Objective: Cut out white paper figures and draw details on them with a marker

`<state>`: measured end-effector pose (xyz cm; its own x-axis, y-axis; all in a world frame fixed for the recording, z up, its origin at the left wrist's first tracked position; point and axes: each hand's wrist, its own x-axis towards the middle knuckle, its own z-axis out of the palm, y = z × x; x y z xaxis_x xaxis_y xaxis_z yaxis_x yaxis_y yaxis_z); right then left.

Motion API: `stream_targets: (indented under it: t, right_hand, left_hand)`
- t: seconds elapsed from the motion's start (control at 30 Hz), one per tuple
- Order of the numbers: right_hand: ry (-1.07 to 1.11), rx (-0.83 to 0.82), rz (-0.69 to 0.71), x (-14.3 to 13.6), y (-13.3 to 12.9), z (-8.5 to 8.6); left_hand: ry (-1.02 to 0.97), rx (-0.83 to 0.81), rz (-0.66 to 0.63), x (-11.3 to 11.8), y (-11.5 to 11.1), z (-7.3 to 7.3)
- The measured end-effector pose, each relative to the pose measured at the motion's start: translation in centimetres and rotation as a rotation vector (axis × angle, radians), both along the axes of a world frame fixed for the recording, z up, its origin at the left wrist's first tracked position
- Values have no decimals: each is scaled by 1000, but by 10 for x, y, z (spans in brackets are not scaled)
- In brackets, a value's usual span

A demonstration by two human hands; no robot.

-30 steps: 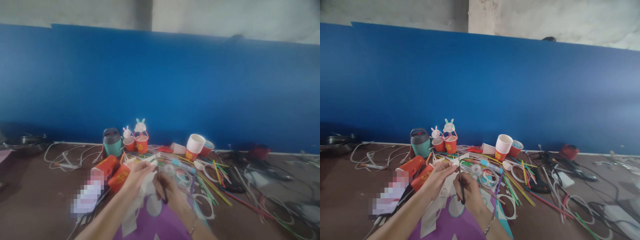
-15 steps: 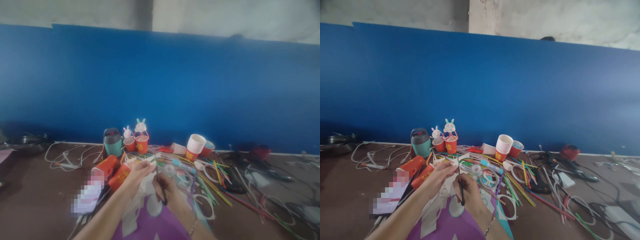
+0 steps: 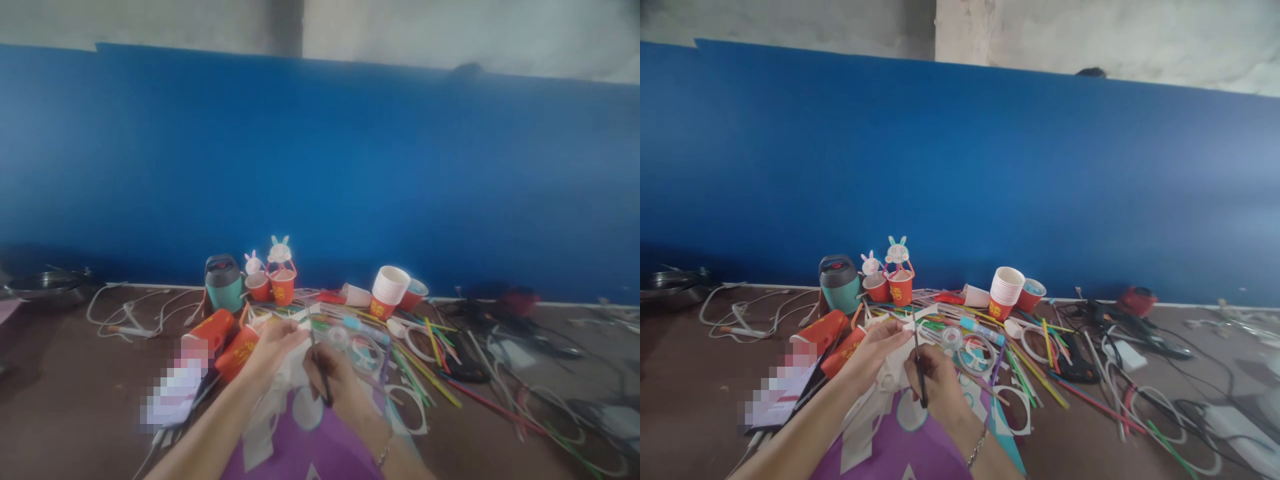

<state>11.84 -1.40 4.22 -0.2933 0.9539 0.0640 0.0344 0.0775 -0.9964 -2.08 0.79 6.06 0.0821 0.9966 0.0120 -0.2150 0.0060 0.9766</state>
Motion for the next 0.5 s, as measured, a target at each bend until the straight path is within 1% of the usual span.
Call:
stream_targets:
  t: [0.1,0.2,0.37,0.5]
  right_hand:
    - [20,-3,11,0,-2,8]
    - [21,-23,22,1,-3,10]
    - [6,-19,8,1,0,1]
    - [40,-4,29,1,2,-8]
  left_hand:
    - [20,-19,-58,-1,-1,4]
    - [34,-31,-90,-2,0,5]
    - [65,-38,-102,-7,5,0]
    - [90,-43,-88,-11,7,-1]
